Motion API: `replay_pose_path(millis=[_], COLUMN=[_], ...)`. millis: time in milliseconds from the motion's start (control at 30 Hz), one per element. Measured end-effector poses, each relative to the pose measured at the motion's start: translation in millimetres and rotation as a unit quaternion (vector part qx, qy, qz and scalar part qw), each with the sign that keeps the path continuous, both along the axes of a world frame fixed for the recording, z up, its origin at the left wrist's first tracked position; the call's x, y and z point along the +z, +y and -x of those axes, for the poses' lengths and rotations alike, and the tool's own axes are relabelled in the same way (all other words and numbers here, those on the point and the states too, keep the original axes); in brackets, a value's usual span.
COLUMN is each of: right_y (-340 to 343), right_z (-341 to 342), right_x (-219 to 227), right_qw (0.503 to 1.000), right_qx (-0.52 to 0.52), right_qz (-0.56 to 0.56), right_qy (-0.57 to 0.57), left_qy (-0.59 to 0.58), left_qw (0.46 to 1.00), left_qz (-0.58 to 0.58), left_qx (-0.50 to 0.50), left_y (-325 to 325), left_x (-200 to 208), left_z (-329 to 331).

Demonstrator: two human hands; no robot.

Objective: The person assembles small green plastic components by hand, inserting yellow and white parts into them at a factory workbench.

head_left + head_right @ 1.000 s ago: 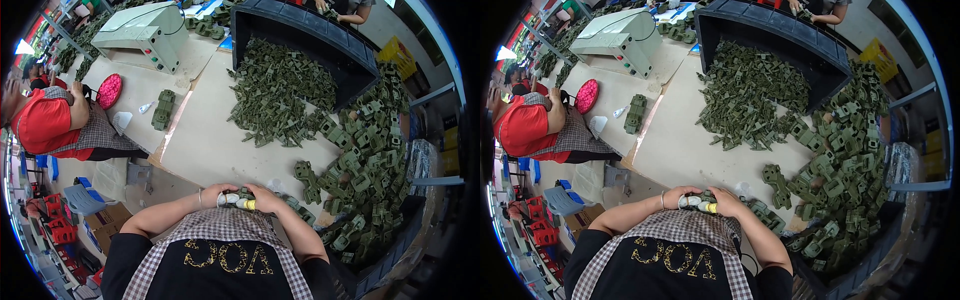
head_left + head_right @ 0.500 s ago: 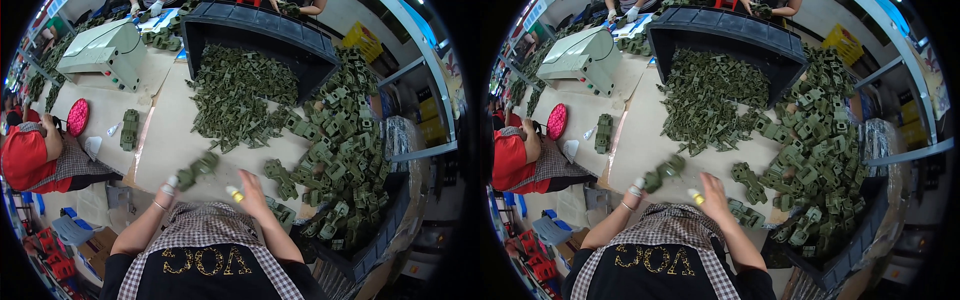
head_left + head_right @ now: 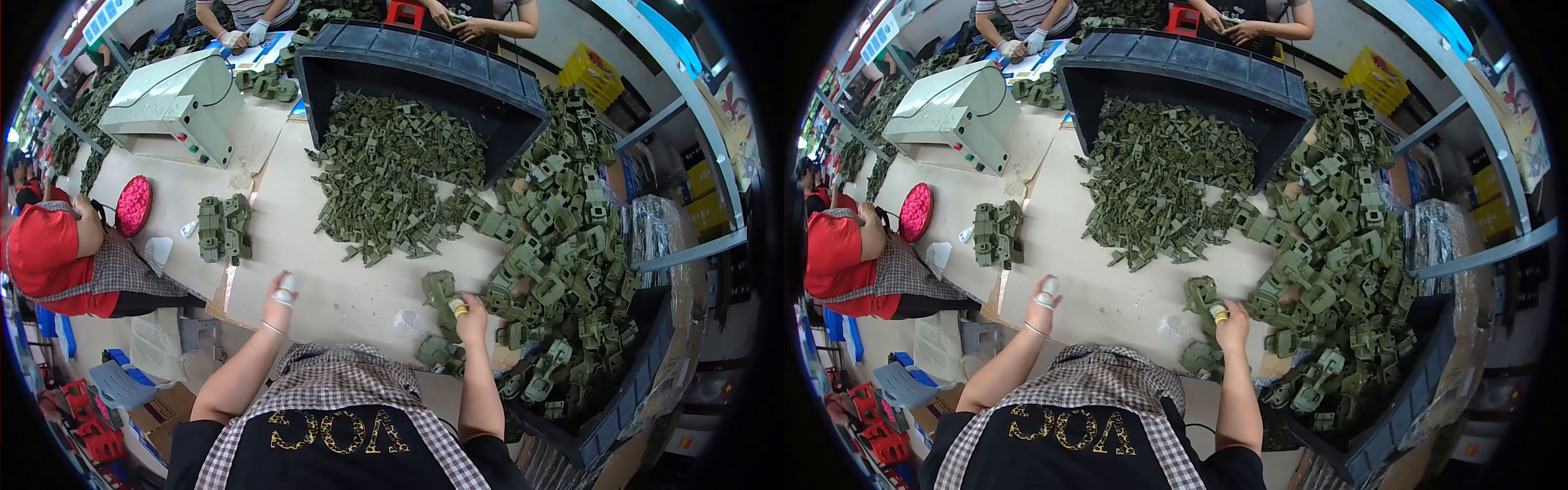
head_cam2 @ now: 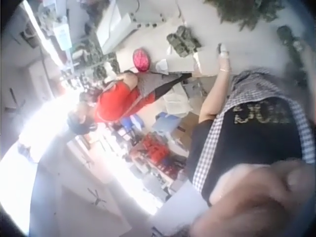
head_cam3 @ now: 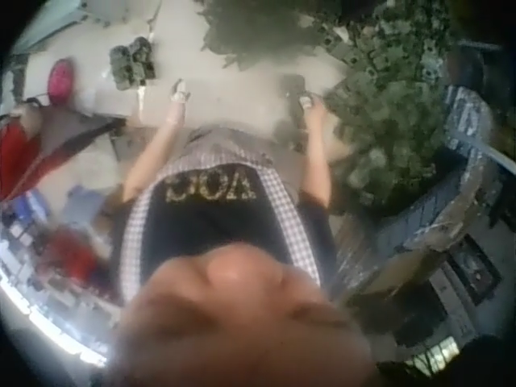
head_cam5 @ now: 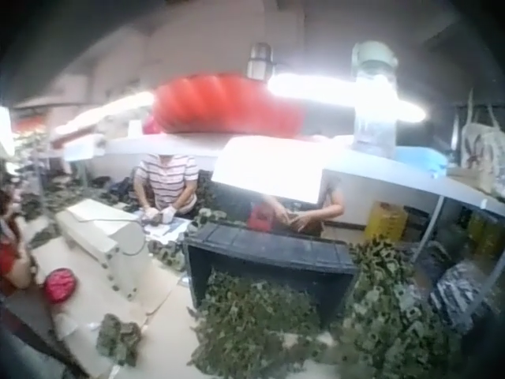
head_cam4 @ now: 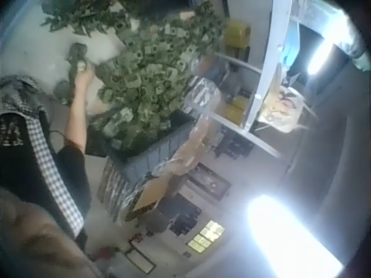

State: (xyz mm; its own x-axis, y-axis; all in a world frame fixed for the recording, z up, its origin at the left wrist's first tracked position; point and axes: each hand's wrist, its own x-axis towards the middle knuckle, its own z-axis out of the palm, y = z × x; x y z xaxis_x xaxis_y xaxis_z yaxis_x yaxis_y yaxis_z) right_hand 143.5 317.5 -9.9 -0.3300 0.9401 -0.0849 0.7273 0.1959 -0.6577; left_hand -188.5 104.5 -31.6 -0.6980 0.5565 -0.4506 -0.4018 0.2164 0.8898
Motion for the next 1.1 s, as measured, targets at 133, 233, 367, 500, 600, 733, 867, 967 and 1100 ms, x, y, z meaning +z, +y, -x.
replay_pose_path(millis=[133,233,367,500,600,733,867,967,1100], right_y=[-18.0,-37.0,-57.1,-73.9,-87.6,-91.0,-77.2,-39.4,-21.1], right_z=[42.2,84.2,108.3,115.2,138.2,150.5,144.9,105.3,93.8], right_x=[18.9,44.7,52.4,86.6,99.5,106.2,62.3,47.5,30.2], right_qw=[0.822,0.816,0.867,0.671,0.837,0.934,0.857,0.863,0.997], right_qx=[-0.053,0.015,0.185,0.040,0.081,0.133,0.002,-0.090,0.037], right_qz=[0.413,0.431,0.371,0.495,0.334,0.140,0.242,0.217,0.050], right_qy=[0.388,0.386,0.277,0.551,0.427,0.300,0.455,0.448,-0.044], left_qy=[-0.037,-0.288,-0.237,-0.198,0.077,0.126,-0.014,-0.173,-0.165], left_qw=[0.964,0.895,0.924,0.940,0.928,0.934,0.960,0.964,0.967], left_qz=[-0.159,-0.259,-0.225,-0.168,-0.128,-0.116,-0.177,-0.159,-0.187], left_qx=[-0.209,-0.223,-0.200,-0.222,-0.341,-0.315,-0.219,0.124,-0.046], left_y=[35.0,56.4,65.8,46.0,41.3,34.2,31.1,17.0,9.4], left_x=[41.3,65.8,103.5,101.7,105.9,95.5,104.3,49.1,97.5], left_z=[-51.0,-64.4,-57.7,-38.9,-58.9,-55.8,-61.2,17.8,21.0])
